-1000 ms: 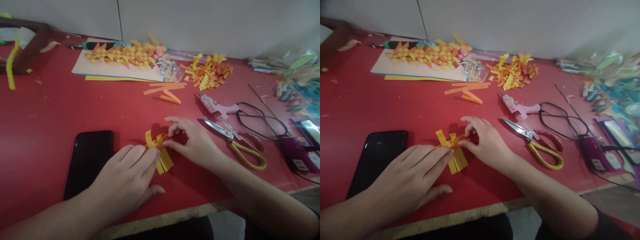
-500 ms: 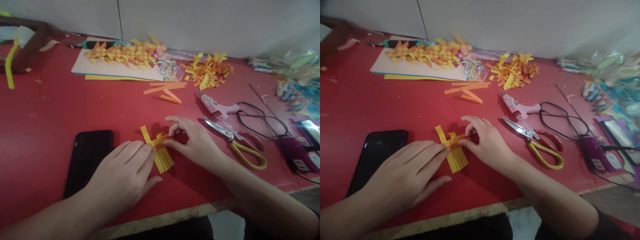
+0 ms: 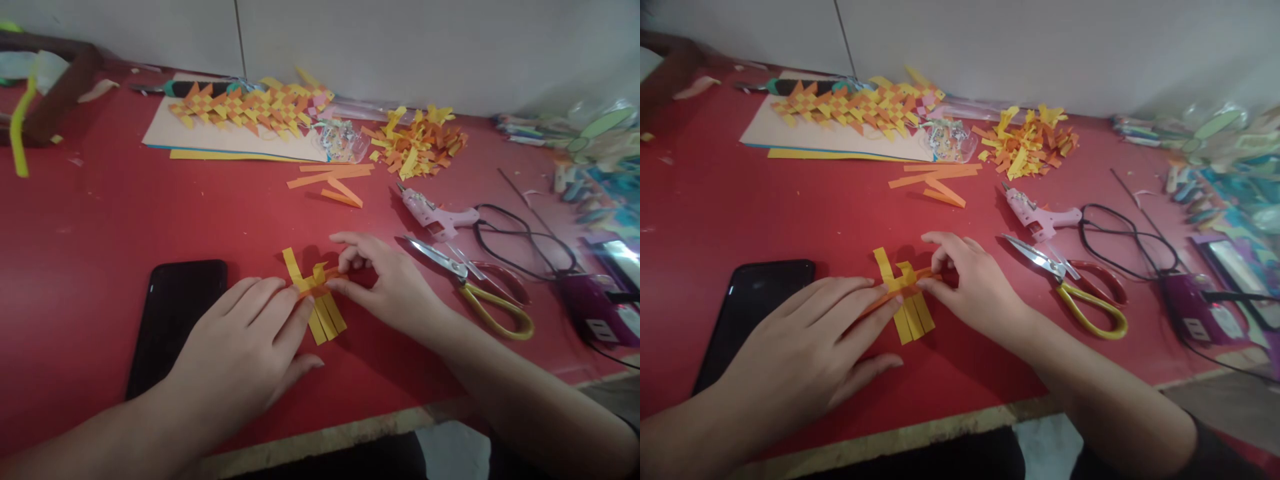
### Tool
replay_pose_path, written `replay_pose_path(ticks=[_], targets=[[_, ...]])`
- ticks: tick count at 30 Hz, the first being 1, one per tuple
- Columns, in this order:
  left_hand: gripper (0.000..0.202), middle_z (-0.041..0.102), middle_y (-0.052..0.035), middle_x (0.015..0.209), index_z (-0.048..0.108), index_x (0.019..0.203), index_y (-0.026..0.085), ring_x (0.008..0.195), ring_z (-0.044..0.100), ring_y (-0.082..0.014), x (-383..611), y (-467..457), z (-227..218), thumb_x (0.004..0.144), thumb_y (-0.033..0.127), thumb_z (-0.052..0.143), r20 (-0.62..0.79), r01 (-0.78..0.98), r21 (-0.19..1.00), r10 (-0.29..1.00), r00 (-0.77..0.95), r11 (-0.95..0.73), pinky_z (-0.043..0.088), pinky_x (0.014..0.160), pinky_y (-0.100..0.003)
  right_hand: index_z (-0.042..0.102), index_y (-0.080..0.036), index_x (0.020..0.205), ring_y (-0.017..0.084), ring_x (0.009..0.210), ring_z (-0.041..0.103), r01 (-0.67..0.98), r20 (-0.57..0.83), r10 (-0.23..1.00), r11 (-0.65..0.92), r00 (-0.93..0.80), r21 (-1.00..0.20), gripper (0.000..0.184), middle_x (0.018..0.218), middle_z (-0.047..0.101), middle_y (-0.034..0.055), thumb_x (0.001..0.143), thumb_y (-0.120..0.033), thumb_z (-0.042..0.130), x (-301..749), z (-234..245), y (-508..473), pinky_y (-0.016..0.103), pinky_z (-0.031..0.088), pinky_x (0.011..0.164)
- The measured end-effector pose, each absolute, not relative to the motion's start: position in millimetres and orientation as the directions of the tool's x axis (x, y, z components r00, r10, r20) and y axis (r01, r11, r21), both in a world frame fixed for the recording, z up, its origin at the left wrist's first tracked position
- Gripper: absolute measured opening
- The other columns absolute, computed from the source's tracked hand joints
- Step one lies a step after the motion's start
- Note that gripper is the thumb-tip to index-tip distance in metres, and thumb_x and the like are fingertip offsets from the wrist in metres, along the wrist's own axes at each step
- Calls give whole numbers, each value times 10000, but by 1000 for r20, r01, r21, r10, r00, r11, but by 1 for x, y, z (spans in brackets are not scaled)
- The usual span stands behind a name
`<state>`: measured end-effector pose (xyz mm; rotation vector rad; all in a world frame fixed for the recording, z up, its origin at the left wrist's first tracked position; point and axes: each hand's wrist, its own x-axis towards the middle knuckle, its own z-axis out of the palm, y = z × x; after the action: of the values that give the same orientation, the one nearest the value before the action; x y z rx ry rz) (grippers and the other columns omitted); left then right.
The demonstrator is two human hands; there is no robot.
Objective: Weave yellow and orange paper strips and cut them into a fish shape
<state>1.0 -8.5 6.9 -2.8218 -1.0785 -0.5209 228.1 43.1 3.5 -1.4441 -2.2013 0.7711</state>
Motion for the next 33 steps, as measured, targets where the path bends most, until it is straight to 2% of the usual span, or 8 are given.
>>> replay_pose_path(ticks=[4,9,15,19,24,33], targets=[[465,727,-159,1033,721,1109,53,942,634,-336,1,-9,7,960,433,497,348,660,45,631,693,-750,517,825,-482,537,-224,1214,179,820,621,703,32,920,320,-390,-635,409,858,672,5,834,-226,685,228,3,43,338,485,793],[459,730,-145,1036,717,1097,21,937,608,-301,3,-10,8,989,385,460,358,627,50,600,715,-777,488,849,-426,537,-224,1214,178,819,624,694,40,919,324,-393,-643,415,854,672,2,829,-229,694,228,3,44,346,482,811],[575,732,-165,1035,715,1105,25,926,613,-322,4,-9,5,984,507,424,370,607,77,588,719,-791,500,831,-450,538,-221,1210,173,809,621,693,33,922,313,-386,-650,420,844,667,-3,824,-227,704,228,3,44,335,487,792],[538,735,-166,1002,727,1058,21,896,622,-318,4,-8,5,980,475,449,390,606,85,586,710,-791,525,804,-454,529,-221,1219,173,813,618,691,34,921,316,-389,-650,428,849,666,-1,828,-230,702,228,3,45,329,490,783],[460,729,-151,842,750,928,31,774,623,-301,4,-7,6,954,426,515,432,618,128,604,670,-776,556,705,-453,528,-220,1212,174,813,617,694,26,922,309,-386,-651,423,844,664,-2,825,-223,697,228,4,44,324,495,763],[406,743,-152,884,747,930,26,844,666,-308,4,-7,3,942,379,547,447,618,131,602,661,-776,585,769,-462,533,-223,1200,171,800,616,692,37,923,314,-384,-651,417,831,662,-4,818,-223,700,228,4,45,321,503,748]])
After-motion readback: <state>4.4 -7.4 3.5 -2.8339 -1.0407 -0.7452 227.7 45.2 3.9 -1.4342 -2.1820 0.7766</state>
